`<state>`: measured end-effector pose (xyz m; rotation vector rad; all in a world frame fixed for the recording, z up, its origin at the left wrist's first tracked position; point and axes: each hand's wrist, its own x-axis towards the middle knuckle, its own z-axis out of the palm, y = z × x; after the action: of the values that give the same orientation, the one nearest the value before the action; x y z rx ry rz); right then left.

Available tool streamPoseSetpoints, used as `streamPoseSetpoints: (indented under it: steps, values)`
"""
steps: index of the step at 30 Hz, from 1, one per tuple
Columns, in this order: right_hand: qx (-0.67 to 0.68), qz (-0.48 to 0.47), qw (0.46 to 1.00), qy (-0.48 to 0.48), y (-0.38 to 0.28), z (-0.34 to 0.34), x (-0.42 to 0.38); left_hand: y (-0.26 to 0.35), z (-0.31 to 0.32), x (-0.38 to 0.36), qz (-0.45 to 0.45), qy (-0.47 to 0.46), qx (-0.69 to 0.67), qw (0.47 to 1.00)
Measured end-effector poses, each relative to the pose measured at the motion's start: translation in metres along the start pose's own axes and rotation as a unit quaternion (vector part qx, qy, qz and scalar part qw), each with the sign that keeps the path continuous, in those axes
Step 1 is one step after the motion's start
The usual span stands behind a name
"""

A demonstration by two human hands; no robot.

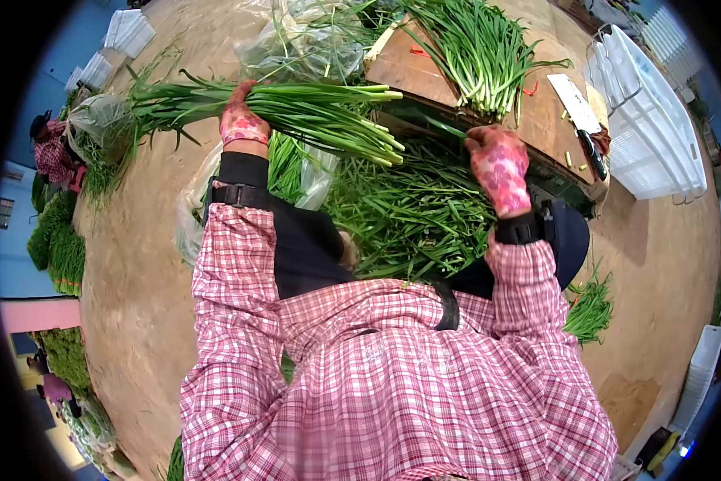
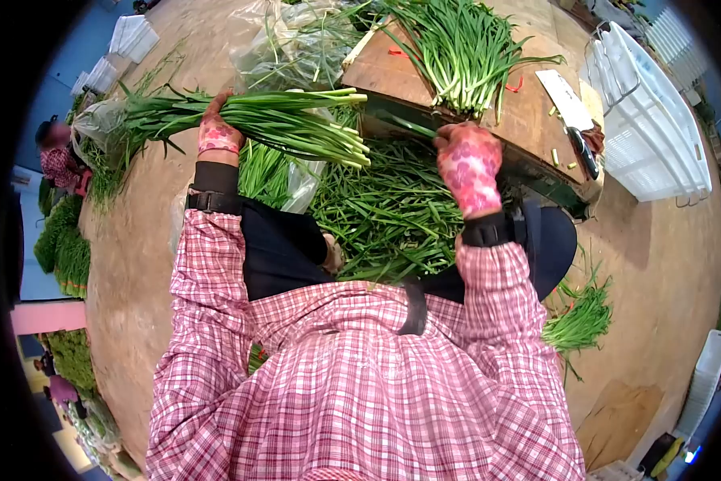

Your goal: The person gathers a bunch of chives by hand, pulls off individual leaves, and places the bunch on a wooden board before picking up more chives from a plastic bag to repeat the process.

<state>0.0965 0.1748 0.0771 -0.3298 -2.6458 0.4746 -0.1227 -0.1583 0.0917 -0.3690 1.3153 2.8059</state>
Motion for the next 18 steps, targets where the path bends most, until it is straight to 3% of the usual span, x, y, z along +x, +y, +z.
streamPoseSetpoints:
  steps: [1, 2, 3, 5, 7, 8, 11, 12, 15, 17, 18]
  values:
    - [0.061, -0.031, 0.997, 0.03, -0.016, -0.005, -0.009, -0.004, -0.004, 0.005, 0.033, -0.018, 0.04, 0.999]
    - [0.185, -0.005, 0.982, -0.022, -0.039, -0.008, -0.015, -0.013, -0.013, 0.013, 0.064, -0.036, 0.08, 0.994]
    - [0.201, -0.061, 0.978, -0.017, -0.049, 0.003, -0.02, -0.016, -0.011, 0.011, 0.052, -0.037, 0.072, 0.995]
    - [0.074, -0.032, 0.992, -0.093, -0.071, 0.007, -0.016, -0.021, -0.007, 0.008, 0.027, -0.037, 0.057, 0.997]
    - [0.195, 0.057, 0.971, -0.126, -0.073, 0.016, -0.015, -0.016, 0.01, -0.008, -0.072, 0.013, -0.057, 0.996]
    - [0.254, 0.101, 0.951, -0.143, -0.074, 0.021, -0.015, -0.023, -0.007, 0.009, -0.06, -0.047, -0.062, 0.995]
    - [0.208, 0.08, 0.97, -0.094, -0.078, 0.031, -0.018, -0.026, -0.002, -0.002, -0.079, -0.012, -0.073, 0.994]
    - [0.109, -0.012, 0.993, -0.031, -0.08, 0.037, -0.019, -0.026, -0.003, 0.0, -0.091, 0.001, -0.078, 0.993]
    - [-0.043, -0.001, 0.998, -0.039, -0.043, 0.05, -0.019, -0.026, -0.024, -0.002, 0.109, -0.099, 0.202, 0.968]
    - [-0.165, 0.094, 0.96, -0.205, 0.003, 0.048, -0.01, -0.02, -0.046, 0.023, 0.167, -0.089, 0.313, 0.931]
    - [-0.171, 0.092, 0.959, -0.208, 0.02, 0.044, -0.015, -0.017, -0.057, 0.036, 0.196, -0.079, 0.366, 0.906]
